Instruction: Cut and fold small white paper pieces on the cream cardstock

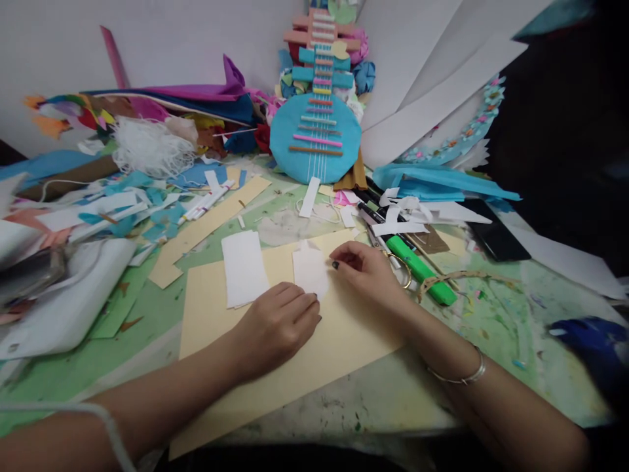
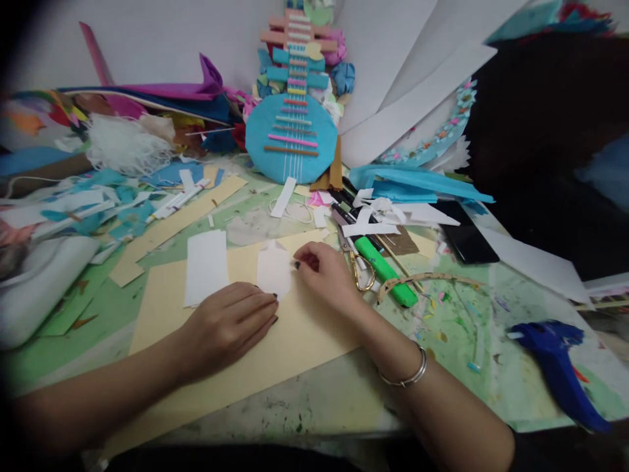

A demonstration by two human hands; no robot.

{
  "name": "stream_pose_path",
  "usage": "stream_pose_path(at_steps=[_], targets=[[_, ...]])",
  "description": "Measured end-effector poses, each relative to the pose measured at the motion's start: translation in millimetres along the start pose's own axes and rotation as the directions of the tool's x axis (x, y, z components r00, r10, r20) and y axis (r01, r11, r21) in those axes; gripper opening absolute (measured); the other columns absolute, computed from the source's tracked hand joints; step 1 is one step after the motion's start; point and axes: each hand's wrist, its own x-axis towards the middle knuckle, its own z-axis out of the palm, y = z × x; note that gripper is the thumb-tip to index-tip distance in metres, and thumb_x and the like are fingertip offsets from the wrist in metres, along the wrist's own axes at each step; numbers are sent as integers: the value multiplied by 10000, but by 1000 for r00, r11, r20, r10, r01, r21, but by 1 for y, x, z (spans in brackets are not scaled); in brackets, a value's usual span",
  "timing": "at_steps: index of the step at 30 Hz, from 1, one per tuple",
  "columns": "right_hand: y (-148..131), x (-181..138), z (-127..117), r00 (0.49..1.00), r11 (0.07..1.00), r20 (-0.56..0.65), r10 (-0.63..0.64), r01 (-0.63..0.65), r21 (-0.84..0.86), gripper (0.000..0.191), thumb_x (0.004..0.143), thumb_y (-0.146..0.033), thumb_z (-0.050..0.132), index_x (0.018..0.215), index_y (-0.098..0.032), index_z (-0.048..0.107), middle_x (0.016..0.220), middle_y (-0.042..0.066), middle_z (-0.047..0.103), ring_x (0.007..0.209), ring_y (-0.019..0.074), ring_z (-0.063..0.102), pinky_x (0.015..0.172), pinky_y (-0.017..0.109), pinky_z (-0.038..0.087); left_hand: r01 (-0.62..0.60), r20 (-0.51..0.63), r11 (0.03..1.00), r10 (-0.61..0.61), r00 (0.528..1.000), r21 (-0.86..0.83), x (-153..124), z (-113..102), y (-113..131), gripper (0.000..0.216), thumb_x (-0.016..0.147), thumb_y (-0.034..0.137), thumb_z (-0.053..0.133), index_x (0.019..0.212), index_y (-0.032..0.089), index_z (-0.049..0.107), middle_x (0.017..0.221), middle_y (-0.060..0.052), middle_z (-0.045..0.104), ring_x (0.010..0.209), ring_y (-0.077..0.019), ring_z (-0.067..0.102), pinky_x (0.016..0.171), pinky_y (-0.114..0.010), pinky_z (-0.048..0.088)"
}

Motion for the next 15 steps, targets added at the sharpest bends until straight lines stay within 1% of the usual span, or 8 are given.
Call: stream_pose_path(at_steps=[2, 3, 5, 7, 10, 12, 15], targets=[[2, 7, 0, 998, 1000, -50, 30, -31, 0, 191, 752, -103, 494, 869, -166, 632, 726, 10, 634, 638, 113, 565, 592, 222, 416, -8, 14, 1000, 7, 1000, 24, 2, 2, -2, 152, 882, 131, 461, 836, 137, 606, 749, -60, 622, 746, -170, 573, 686, -332, 481], [2, 11, 0, 997, 998, -54, 59, -60, -9, 196, 766, -106, 479, 877, -169, 629, 684, 2, 628, 602, 110, 565, 577, 221, 416, -12, 20, 999, 12, 1000, 38, 3, 2, -2, 162, 881, 125, 460, 805, 138, 603, 728, -55, 613, 724, -164, 564, 671, -323, 474], [-1, 23, 0, 990, 990, -23, 137, -138, -36, 185, 785, -116, 469, 868, -173, 624, 586, -16, 602, 498, 103, 547, 526, 218, 404, -21, 29, 998, 19, 999, 62, 4, 3, -3, 182, 876, 111, 460, 756, 138, 594, 695, -48, 595, 690, -158, 544, 646, -310, 460], [-6, 35, 1, 981, 976, 24, 195, -191, -100, 127, 785, -144, 507, 819, -172, 626, 509, -26, 576, 415, 95, 513, 487, 216, 386, -28, 30, 997, 25, 999, 78, 5, 2, -3, 194, 869, 96, 461, 728, 137, 588, 674, -44, 580, 680, -158, 529, 635, -303, 449], [-16, 52, 6, 981, 963, 69, 182, -164, -215, 70, 752, -160, 574, 712, -172, 630, 449, -29, 553, 415, 96, 515, 508, 217, 391, -32, 35, 995, 28, 999, 95, 5, 3, -3, 203, 865, 86, 456, 715, 136, 584, 667, -45, 566, 682, -161, 513, 628, -298, 436], [-22, 59, 11, 981, 954, 90, 171, -142, -265, 58, 712, -130, 601, 693, -175, 634, 478, -22, 575, 472, 105, 546, 539, 217, 401, -35, 44, 994, 30, 999, 102, 4, 4, -4, 211, 861, 81, 453, 699, 138, 576, 666, -46, 556, 672, -162, 495, 612, -297, 422], [-27, 68, 19, 978, 931, 107, 178, -132, -339, 128, 633, -97, 650, 732, -177, 645, 633, 2, 645, 592, 124, 581, 576, 224, 407, -42, 51, 993, 36, 998, 112, 3, 7, -5, 214, 847, 73, 457, 671, 142, 556, 670, -48, 545, 659, -164, 472, 588, -298, 400]])
